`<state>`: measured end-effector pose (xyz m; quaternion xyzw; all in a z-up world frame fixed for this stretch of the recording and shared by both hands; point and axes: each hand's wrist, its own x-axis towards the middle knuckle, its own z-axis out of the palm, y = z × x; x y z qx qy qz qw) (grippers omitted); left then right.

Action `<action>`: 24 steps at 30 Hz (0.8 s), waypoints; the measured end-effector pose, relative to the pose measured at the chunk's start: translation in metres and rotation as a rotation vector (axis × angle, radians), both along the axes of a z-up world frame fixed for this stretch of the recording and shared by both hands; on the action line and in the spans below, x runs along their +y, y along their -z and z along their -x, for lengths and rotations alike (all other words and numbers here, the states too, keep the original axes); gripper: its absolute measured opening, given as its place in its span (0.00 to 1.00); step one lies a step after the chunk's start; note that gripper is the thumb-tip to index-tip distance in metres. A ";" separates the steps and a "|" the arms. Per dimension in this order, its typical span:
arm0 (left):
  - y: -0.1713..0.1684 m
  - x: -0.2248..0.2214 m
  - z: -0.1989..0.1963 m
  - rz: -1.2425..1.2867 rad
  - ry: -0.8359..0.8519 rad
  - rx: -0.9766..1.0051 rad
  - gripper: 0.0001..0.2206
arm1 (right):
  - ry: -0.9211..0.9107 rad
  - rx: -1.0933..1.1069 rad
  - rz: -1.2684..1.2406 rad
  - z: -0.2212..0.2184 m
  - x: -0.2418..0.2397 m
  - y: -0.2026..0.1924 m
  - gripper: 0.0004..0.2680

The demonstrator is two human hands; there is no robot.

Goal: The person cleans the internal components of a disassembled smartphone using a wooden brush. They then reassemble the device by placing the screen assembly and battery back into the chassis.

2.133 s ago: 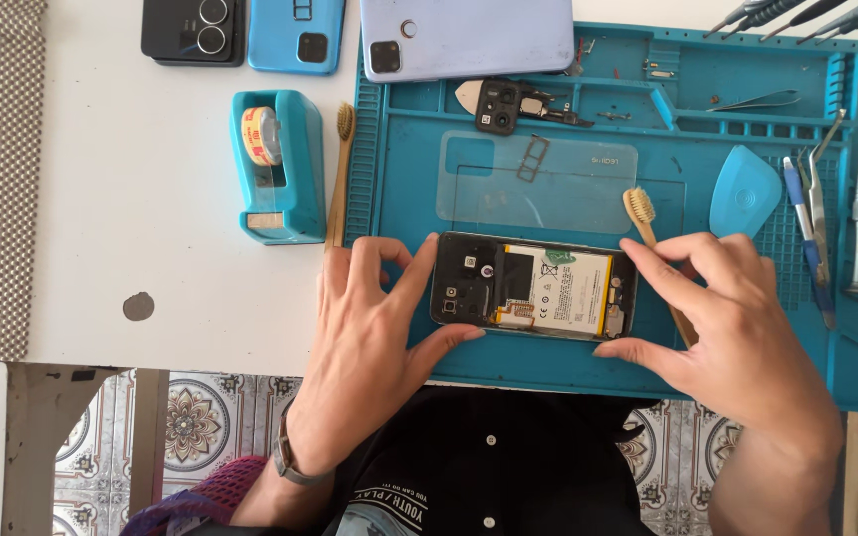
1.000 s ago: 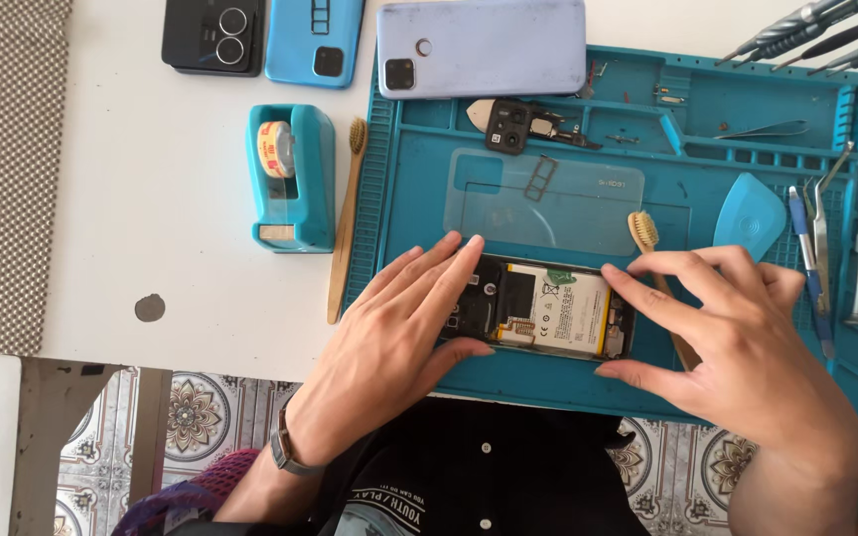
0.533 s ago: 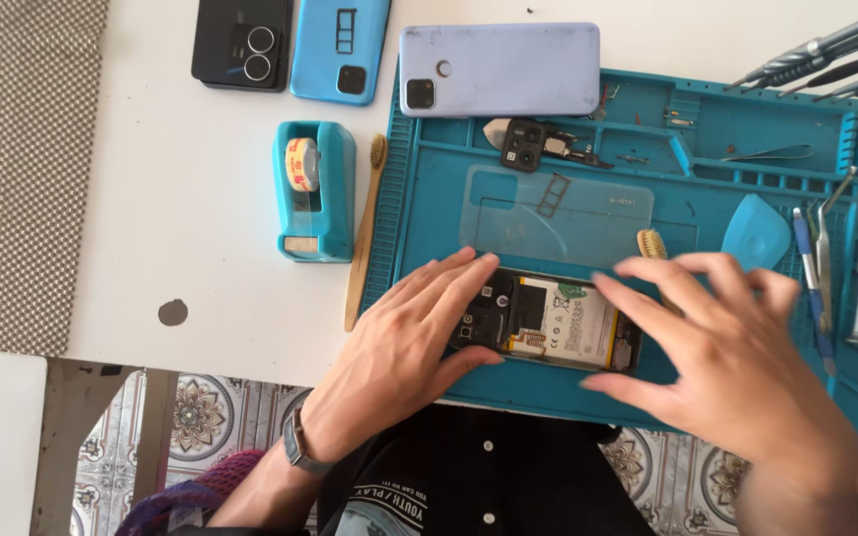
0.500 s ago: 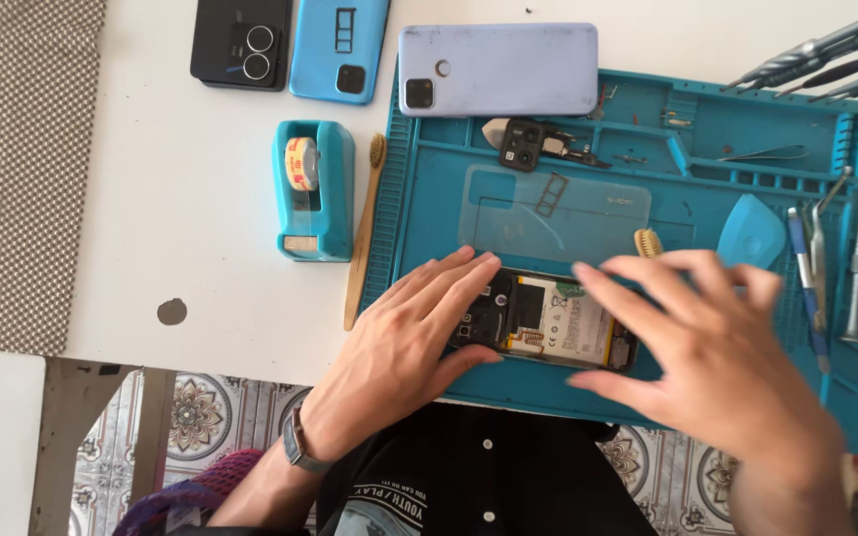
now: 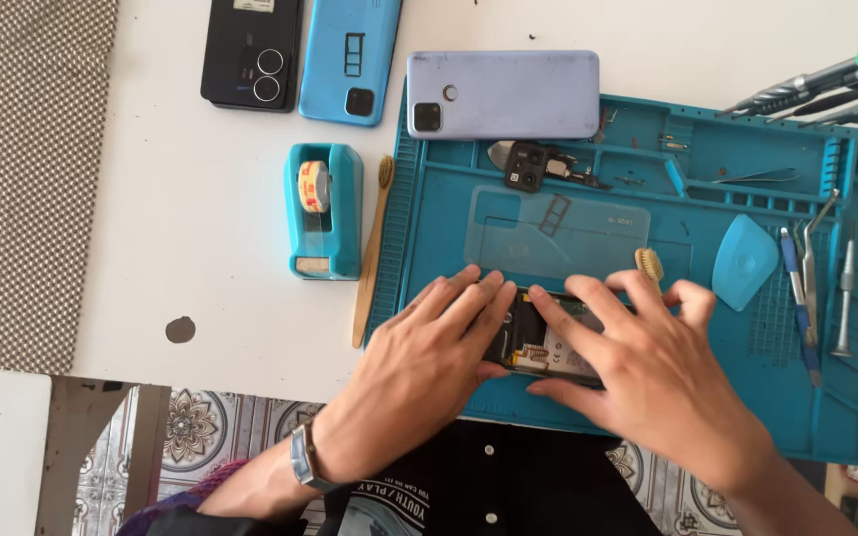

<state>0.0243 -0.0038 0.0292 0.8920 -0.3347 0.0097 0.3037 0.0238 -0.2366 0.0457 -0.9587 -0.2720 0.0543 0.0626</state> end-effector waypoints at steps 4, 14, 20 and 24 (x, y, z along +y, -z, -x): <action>0.000 0.011 -0.003 0.069 0.048 0.082 0.31 | -0.016 0.011 -0.099 -0.001 -0.010 0.002 0.29; 0.000 0.001 0.001 0.033 -0.020 0.091 0.32 | 0.054 -0.091 -0.099 0.011 -0.009 0.010 0.28; 0.005 0.016 -0.003 0.050 0.043 -0.036 0.35 | 0.109 -0.174 -0.129 0.023 -0.032 0.021 0.34; 0.008 0.028 0.001 -0.030 -0.041 -0.083 0.32 | 0.212 -0.124 -0.051 0.032 -0.066 0.019 0.32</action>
